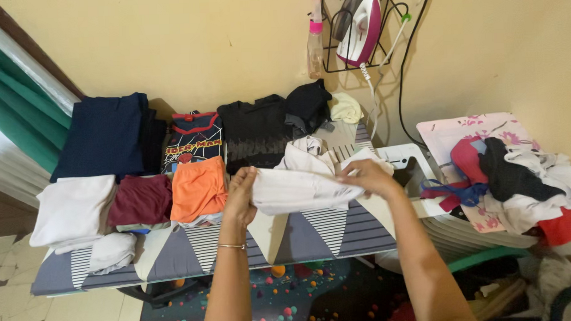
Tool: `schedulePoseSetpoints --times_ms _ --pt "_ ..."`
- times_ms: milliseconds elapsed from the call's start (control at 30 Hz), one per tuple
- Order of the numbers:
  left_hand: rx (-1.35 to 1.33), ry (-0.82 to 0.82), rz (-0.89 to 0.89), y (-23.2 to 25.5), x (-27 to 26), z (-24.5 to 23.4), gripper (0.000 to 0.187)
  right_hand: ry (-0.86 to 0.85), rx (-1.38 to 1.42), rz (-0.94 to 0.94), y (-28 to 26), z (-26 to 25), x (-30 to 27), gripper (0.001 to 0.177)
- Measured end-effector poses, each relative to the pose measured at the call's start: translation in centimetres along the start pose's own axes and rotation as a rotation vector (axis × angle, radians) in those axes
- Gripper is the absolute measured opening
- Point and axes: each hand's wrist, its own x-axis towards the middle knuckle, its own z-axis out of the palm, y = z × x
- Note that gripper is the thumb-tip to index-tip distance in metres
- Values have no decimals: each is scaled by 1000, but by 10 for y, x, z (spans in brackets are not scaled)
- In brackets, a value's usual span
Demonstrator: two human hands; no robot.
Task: The person folds multiple pieces of clean clothing on an ironing board. They handle shirts, shorts, and underwear, smoothing and folding each item by hand, then stacking them in neat piles on the board.
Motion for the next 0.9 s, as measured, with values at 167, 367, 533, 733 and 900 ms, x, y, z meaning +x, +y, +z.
schedulePoseSetpoints --times_ms 167,367,533,733,900 --pt "197 -121 77 -29 -6 23 10 15 -131 -599 -11 67 -2 69" --pt "684 -242 288 -17 -21 43 23 273 33 -521 -9 82 16 19" --pt "1588 253 557 -9 -30 38 35 382 852 -367 -22 18 10 24" --pt "849 507 117 6 -12 -16 39 415 231 -554 -4 -50 -16 32" --pt "-100 187 -137 5 37 -12 23 266 -376 -316 18 -33 31 26"
